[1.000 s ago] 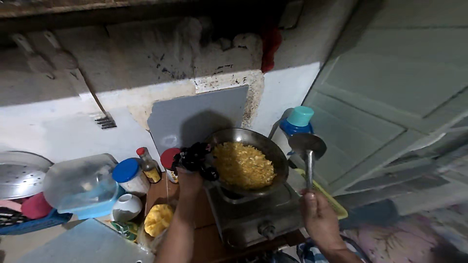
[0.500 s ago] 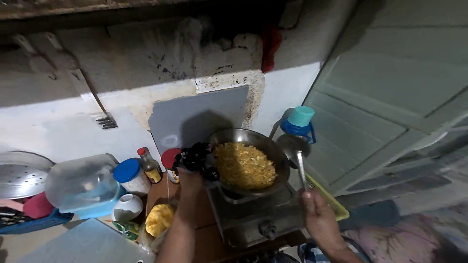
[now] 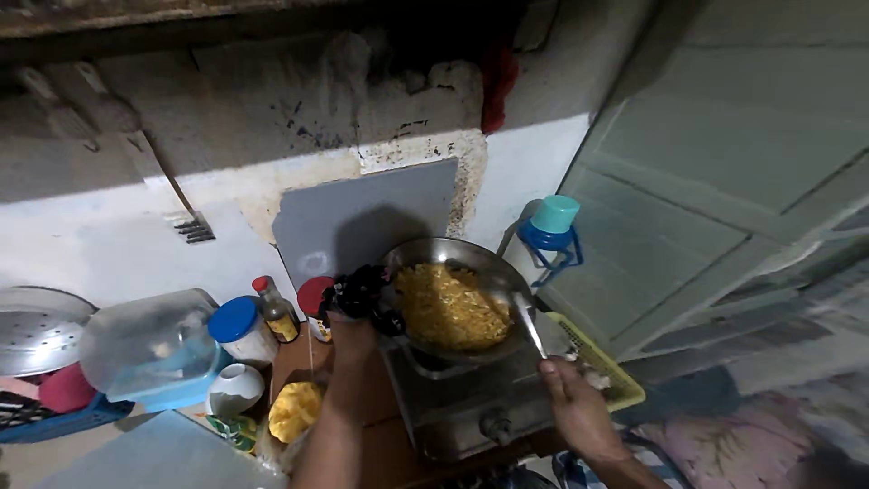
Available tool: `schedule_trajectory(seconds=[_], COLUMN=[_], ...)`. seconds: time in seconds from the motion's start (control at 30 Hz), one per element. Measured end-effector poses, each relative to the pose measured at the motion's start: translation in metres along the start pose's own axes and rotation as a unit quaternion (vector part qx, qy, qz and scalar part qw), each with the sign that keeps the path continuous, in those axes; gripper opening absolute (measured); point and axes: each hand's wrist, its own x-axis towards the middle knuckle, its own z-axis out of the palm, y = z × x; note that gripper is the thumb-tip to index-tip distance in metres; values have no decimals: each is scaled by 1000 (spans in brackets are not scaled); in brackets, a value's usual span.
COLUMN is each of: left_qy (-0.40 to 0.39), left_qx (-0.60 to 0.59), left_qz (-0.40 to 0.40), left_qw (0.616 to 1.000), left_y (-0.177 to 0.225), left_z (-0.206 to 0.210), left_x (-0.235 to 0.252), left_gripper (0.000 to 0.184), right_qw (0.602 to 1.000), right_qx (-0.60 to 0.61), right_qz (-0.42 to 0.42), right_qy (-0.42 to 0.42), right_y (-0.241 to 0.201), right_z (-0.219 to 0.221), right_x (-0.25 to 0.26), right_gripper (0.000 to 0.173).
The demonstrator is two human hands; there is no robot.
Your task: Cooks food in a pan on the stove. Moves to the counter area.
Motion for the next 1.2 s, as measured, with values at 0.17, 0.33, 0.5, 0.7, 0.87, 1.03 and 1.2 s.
schedule_trajectory(seconds=[0.17, 0.33, 0.5, 0.7, 0.87, 1.03, 1.2], left_qy=[1, -1, -2, 16, 17, 7, 3], left_qx=[-8, -23, -8, -11, 12, 35, -10], left_qz=[0, 8, 1, 20, 24, 32, 31], left_qw=[1000, 1000, 1000, 1000, 1000, 999, 999], left_y=[-1, -5, -4, -4, 0, -3, -10], left_z=[0, 0, -1, 2, 0, 0, 0], left_x=[-1, 0, -3, 0, 0, -2, -1], left_gripper=[39, 37, 41, 41, 40, 39, 38], right_qw=[1000, 998, 998, 1000, 997, 999, 994], right_qx=[-13, 30, -44, -13, 42, -15, 60], right_qz=[-7, -24, 17, -10, -27, -3, -50], right_qy=[4, 49, -39, 4, 64, -39, 73], right_y=[-7, 2, -1, -4, 2, 7, 7], right_z=[-1, 1, -2, 0, 3, -3, 1], right_x=[-3, -4, -1, -4, -5, 0, 0], right_gripper=[47, 50, 44, 47, 50, 45, 52])
